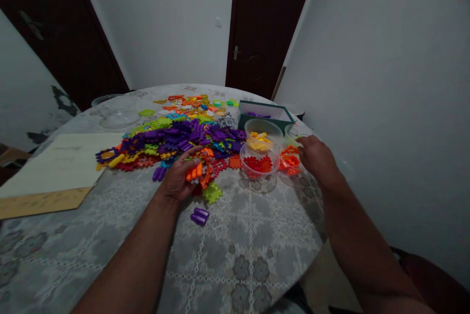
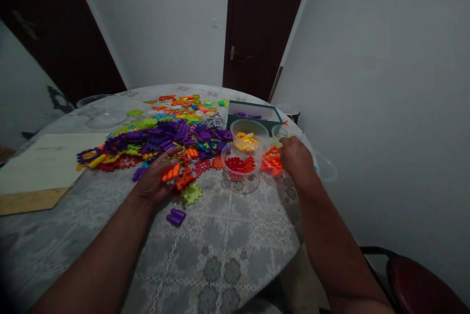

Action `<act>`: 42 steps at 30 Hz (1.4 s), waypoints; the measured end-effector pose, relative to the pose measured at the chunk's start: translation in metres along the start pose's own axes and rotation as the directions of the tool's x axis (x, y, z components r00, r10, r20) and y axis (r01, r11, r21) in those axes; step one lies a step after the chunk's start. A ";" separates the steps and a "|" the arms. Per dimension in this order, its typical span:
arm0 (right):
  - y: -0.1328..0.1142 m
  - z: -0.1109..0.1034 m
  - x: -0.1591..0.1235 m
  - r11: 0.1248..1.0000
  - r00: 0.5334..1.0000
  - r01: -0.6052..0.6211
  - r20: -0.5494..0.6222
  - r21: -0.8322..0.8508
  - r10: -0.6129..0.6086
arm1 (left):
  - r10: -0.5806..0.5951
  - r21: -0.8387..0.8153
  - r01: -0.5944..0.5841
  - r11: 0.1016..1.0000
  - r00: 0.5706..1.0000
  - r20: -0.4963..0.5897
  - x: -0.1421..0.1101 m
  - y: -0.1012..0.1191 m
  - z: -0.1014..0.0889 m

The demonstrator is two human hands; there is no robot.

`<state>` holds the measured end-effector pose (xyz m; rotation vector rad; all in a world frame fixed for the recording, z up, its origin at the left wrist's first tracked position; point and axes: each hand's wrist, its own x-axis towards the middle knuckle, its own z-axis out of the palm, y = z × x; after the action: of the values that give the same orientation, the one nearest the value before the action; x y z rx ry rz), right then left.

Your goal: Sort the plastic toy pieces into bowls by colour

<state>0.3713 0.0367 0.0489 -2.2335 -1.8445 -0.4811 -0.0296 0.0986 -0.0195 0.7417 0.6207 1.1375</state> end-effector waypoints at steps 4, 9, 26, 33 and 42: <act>-0.032 -0.004 -0.016 0.949 0.979 0.176 -0.147 0.261 -0.141 | 0.019 -0.026 -0.019 0.999 1.000 0.002 -0.001 -0.001 0.001; -0.114 -0.019 -0.060 0.656 0.853 0.421 -0.027 0.626 -0.521 | 0.060 -0.057 -0.060 0.997 0.998 -0.013 0.000 -0.004 0.001; -0.224 0.008 -0.122 0.408 0.675 0.518 -0.066 0.751 -0.735 | 0.081 -0.082 -0.082 0.993 0.996 -0.023 0.003 -0.004 -0.005; -0.172 -0.029 -0.060 0.477 0.831 0.459 -0.173 0.750 -0.529 | 0.079 -0.076 -0.080 0.994 0.997 -0.016 0.004 -0.005 -0.006; -0.109 -0.019 0.022 0.698 0.923 0.331 -0.062 0.635 -0.381 | 0.065 -0.077 -0.068 0.995 0.997 -0.043 0.004 -0.006 -0.002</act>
<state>0.2663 0.0712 0.0694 -1.4564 -2.0762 0.1833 -0.0268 0.1015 -0.0255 0.6778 0.5856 1.2334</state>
